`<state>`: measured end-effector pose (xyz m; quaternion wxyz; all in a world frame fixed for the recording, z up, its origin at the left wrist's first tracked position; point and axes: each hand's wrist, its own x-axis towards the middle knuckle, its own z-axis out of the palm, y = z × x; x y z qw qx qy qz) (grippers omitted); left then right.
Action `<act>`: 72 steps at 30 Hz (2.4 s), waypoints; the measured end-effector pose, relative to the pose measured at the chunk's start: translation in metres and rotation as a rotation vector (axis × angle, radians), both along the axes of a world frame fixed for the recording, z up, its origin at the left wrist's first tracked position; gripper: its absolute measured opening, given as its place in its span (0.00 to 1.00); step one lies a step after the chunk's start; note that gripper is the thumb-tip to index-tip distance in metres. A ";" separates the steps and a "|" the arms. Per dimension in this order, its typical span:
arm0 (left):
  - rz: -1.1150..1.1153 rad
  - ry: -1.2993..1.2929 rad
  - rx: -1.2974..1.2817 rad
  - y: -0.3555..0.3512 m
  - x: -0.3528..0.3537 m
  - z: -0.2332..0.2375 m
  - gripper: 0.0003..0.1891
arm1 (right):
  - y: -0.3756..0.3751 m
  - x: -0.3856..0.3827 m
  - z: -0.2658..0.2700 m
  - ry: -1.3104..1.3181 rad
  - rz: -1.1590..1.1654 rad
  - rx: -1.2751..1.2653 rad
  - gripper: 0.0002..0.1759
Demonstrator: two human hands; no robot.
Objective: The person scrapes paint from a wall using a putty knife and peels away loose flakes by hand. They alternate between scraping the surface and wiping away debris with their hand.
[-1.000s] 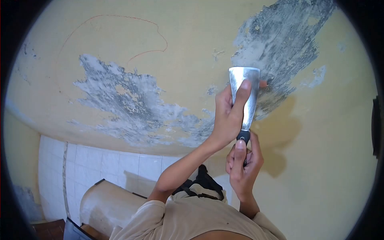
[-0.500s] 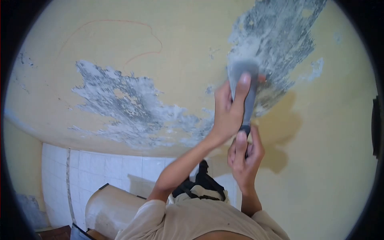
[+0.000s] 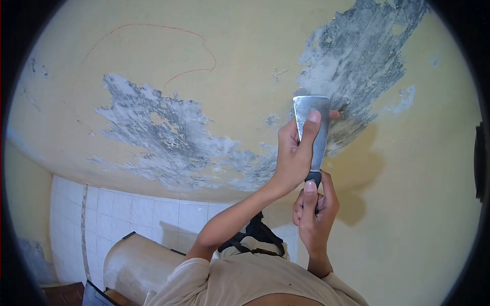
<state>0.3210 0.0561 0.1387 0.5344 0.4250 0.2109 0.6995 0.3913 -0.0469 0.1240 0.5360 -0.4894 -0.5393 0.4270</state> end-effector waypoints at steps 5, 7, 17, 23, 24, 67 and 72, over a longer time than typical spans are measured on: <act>-0.037 0.018 0.082 0.003 -0.007 0.019 0.26 | 0.004 -0.007 0.017 -0.035 -0.086 0.046 0.18; -0.030 -0.017 0.050 -0.001 0.002 0.005 0.25 | 0.000 0.001 0.008 -0.054 -0.074 0.037 0.18; -0.083 -0.148 0.012 -0.005 0.006 0.011 0.23 | -0.011 0.005 0.026 -0.213 -0.089 0.029 0.19; -0.024 -0.127 -0.046 0.000 0.016 -0.003 0.23 | -0.005 0.016 0.001 -0.206 -0.110 0.048 0.19; -0.048 -0.124 -0.008 0.003 0.010 0.003 0.23 | 0.002 0.010 -0.002 -0.240 -0.155 0.136 0.19; 0.032 -0.144 0.024 -0.003 0.007 0.018 0.25 | 0.010 0.012 0.014 -0.100 0.000 0.174 0.13; 0.170 -0.026 0.119 -0.007 -0.015 0.055 0.24 | 0.020 0.004 0.032 -0.052 0.083 0.294 0.15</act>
